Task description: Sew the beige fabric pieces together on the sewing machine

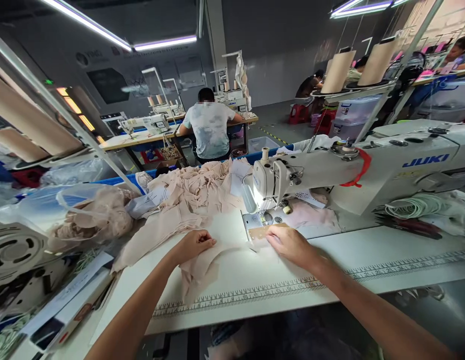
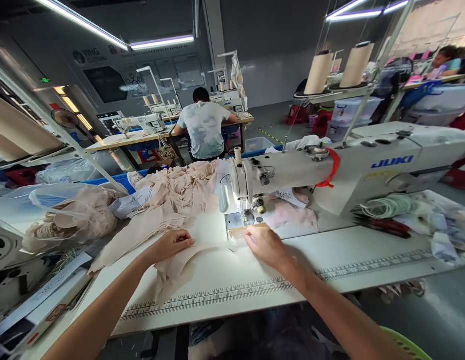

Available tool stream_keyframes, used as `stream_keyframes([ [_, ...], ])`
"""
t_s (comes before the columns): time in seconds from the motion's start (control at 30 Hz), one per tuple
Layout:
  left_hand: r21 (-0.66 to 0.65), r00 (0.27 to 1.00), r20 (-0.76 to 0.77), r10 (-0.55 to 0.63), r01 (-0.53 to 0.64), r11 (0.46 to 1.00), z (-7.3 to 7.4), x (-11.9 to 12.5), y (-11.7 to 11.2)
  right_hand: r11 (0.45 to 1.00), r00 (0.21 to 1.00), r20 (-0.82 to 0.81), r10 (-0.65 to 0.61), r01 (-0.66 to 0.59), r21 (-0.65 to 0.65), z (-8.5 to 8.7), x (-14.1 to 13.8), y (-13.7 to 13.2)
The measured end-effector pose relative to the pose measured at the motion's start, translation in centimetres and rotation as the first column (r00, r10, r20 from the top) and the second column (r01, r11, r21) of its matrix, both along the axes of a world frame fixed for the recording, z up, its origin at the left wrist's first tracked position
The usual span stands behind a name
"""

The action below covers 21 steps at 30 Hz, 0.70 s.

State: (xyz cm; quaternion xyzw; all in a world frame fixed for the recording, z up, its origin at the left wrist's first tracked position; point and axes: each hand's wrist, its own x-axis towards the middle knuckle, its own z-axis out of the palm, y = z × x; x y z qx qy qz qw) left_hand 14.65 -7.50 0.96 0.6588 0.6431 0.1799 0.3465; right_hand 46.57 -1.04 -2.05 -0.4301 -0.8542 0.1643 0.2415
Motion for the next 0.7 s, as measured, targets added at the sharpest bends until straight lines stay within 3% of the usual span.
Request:
stream_keyframes([
  [0.1,0.136,0.967,-0.245,0.062,-0.029,0.99,-0.4,0.6,0.5,0.995,0.996,0.076,-0.047,0.04,0.089,-0.7,0.8,1.1],
  [0.17,0.287,0.895,-0.413,0.169,-0.048,0.957,-0.6,1.2,-0.3,0.976,0.987,0.15,-0.057,0.023,0.216,-0.9,1.8,1.1],
  [0.27,0.56,0.802,-0.51,0.312,0.034,0.828,-0.9,3.0,-2.8,0.935,0.985,0.17,0.025,-0.083,0.344,-0.9,3.7,0.6],
  [0.37,0.688,0.792,-0.493,0.36,0.101,0.719,-1.8,5.0,-6.1,0.898,0.976,0.097,0.195,-0.217,0.382,-0.8,5.0,0.0],
  [0.43,0.69,0.778,-0.504,0.375,0.102,0.716,-2.7,5.8,-8.1,0.851,0.956,0.083,0.281,-0.288,0.44,-1.1,5.3,-0.1],
  [0.53,0.633,0.748,-0.555,0.365,0.095,0.768,-3.8,5.7,-9.9,0.78,0.945,0.097,0.313,-0.314,0.541,-1.8,5.1,0.0],
  [0.63,0.588,0.768,-0.521,0.373,0.005,0.809,-3.7,4.1,-9.8,0.748,0.945,0.073,0.319,-0.298,0.593,-2.5,4.6,0.3],
  [0.7,0.601,0.774,-0.467,0.428,-0.078,0.796,-2.9,2.7,-8.3,0.737,0.944,0.059,0.326,-0.293,0.609,-2.7,4.3,0.5],
])
